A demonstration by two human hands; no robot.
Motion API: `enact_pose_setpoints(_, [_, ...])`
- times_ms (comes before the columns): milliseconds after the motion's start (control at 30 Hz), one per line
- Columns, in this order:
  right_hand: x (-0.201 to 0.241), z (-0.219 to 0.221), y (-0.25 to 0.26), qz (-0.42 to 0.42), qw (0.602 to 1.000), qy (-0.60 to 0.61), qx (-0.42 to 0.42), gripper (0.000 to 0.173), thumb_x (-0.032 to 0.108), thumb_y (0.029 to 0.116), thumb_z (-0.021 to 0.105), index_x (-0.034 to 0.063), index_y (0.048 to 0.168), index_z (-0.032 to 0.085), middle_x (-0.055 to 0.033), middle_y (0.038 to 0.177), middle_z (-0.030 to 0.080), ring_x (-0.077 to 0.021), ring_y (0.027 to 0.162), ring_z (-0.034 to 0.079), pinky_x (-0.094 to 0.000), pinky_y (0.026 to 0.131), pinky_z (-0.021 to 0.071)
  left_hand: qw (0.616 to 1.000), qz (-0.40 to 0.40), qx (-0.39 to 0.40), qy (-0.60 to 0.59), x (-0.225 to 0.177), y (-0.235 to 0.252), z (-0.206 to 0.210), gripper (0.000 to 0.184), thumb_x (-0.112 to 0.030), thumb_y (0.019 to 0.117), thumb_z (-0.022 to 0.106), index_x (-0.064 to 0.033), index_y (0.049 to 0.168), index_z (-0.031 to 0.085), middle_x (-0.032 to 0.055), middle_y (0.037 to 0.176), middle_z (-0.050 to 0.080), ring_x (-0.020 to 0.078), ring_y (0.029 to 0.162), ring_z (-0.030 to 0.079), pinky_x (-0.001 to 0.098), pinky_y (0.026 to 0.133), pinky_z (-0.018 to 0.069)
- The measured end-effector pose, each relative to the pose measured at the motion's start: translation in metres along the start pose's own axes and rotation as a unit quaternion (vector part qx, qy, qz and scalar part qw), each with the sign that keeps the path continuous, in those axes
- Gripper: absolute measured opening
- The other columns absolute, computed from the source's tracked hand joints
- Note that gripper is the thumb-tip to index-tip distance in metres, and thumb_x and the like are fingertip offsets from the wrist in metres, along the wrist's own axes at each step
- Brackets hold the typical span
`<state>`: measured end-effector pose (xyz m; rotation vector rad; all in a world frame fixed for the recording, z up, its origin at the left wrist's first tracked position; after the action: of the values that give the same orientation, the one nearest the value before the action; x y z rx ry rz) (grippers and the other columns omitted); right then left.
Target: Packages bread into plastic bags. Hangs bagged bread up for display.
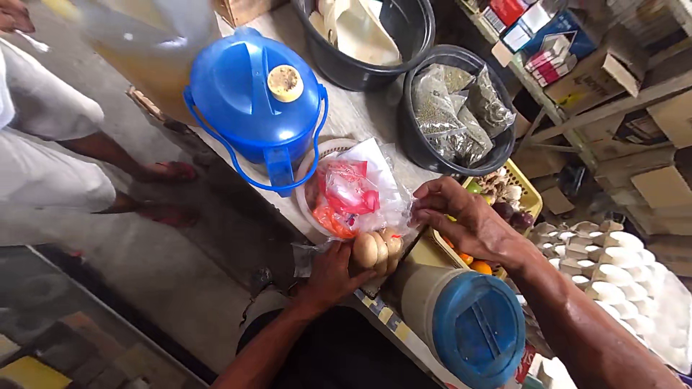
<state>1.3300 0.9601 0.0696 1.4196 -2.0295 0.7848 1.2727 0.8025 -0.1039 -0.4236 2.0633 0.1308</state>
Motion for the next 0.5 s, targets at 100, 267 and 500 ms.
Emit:
enact_pose_setpoints(100, [-0.013,0.0,0.002,0.06,0.997,0.037,0.007,0.036,0.019,0.0993,0.06,0.0091,0.133,0.051,0.0026,0.106,0.075,-0.0054,0.09,0.073,-0.0239,0.079,0.0626,1.0,0.0,-0.004,-0.002,-0.001,0.0,-0.001,0.078,-0.06,0.0856,0.072,0.0036,0.13,0.064,0.0248,0.123,0.066,0.0386,0.109,0.068,0.0552,0.091,0.0564])
enact_pose_setpoints(267, [-0.026,0.018,0.003,0.099,0.992,0.029,0.073,0.022,0.028,0.094,0.074,0.0103,0.107,0.073,0.0041,0.096,0.075,-0.001,0.09,0.07,-0.0242,0.084,0.0591,0.999,-0.03,0.023,-0.016,-0.001,0.0,0.003,0.082,-0.062,0.0853,0.072,0.0027,0.135,0.062,0.0249,0.128,0.065,0.0408,0.116,0.065,0.0594,0.096,0.0527])
enact_pose_setpoints(500, [0.001,0.021,-0.002,-0.084,0.994,0.016,0.07,0.027,0.023,0.1041,0.057,0.0039,0.103,0.076,-0.0017,0.096,0.075,0.001,0.091,0.068,-0.0193,0.083,0.0557,0.999,-0.031,0.011,-0.043,-0.003,0.001,0.007,0.079,-0.057,0.0855,0.073,0.0065,0.131,0.063,0.0259,0.126,0.066,0.041,0.121,0.062,0.0568,0.105,0.0474])
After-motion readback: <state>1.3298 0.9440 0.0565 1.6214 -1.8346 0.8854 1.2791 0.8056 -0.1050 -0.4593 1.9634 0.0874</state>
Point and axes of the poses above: each hand's wrist, its own y-axis towards the middle knuckle, its own z-axis out of the palm, x = y × z, the point moved 10 cm from there along y, towards the middle knuckle
